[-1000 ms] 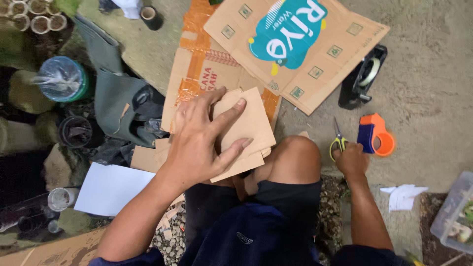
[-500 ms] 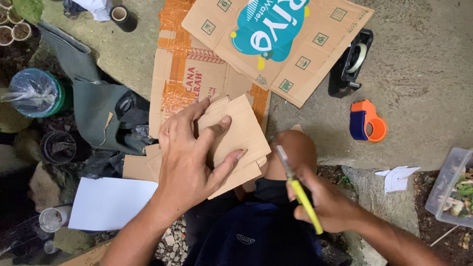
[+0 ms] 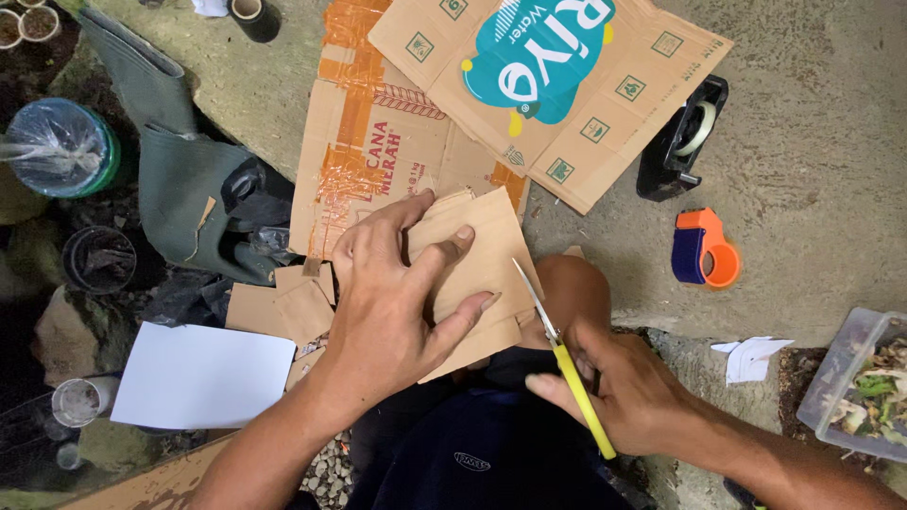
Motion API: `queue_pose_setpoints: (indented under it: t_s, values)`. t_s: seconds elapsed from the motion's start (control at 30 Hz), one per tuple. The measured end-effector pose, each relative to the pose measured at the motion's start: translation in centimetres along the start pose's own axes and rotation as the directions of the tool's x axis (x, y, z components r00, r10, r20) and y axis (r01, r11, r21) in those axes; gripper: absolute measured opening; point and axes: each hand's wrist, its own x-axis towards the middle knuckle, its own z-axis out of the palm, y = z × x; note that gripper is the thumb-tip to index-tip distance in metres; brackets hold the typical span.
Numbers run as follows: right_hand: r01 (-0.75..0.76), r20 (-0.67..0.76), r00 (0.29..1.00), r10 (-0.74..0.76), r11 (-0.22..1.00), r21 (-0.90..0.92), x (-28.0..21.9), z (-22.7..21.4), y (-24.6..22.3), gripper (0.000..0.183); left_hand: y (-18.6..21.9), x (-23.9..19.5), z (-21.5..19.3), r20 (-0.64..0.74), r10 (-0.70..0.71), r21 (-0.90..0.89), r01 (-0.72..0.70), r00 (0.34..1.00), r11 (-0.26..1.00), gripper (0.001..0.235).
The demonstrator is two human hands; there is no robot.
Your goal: The person cuts a large cardboard sheet into smaller pieces using scissors, then folds and assembles them into a small rectangular box. They secure the box's seams and flaps using a handheld tape dispenser.
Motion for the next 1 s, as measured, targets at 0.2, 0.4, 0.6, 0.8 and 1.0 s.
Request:
queue_pose_setpoints:
  t_s: [0.2, 0.4, 0.6, 0.8, 1.0]
  values:
    - [0.094, -0.038, 0.995, -0.091, 0.991, 0.096, 0.3, -0.5, -0.5, 0.049, 0.0, 0.0, 0.0, -0.002, 0.015, 0.014, -0.015, 1.0, 1.0, 0.054]
    - [-0.12, 0.06, 0.991, 0.116, 0.99, 0.074, 1.0, -2.0, -1.3, 0.044, -0.2, 0.3, 0.2, -0.004, 0.02, 0.013, -0.02, 1.0, 1.0, 0.056]
    - [-0.096, -0.048, 0.994, 0.101, 0.99, 0.104, 1.7, -0.9, -0.7, 0.046, -0.4, 0.0, 0.3, -0.014, 0.021, 0.0, -0.021, 1.0, 1.0, 0.056]
    - [-0.015, -0.015, 1.0, 0.017, 0.992, 0.125, 2.1, -1.8, -1.3, 0.048, -0.2, -0.1, 0.5, -0.014, 0.036, 0.006, -0.036, 0.999, 0.999, 0.057]
    - [-0.117, -0.065, 0.99, 0.124, 0.988, 0.102, 2.2, -1.3, -2.7, 0.045, -0.3, -0.4, 0.2, -0.025, 0.028, 0.001, -0.028, 0.999, 1.0, 0.056]
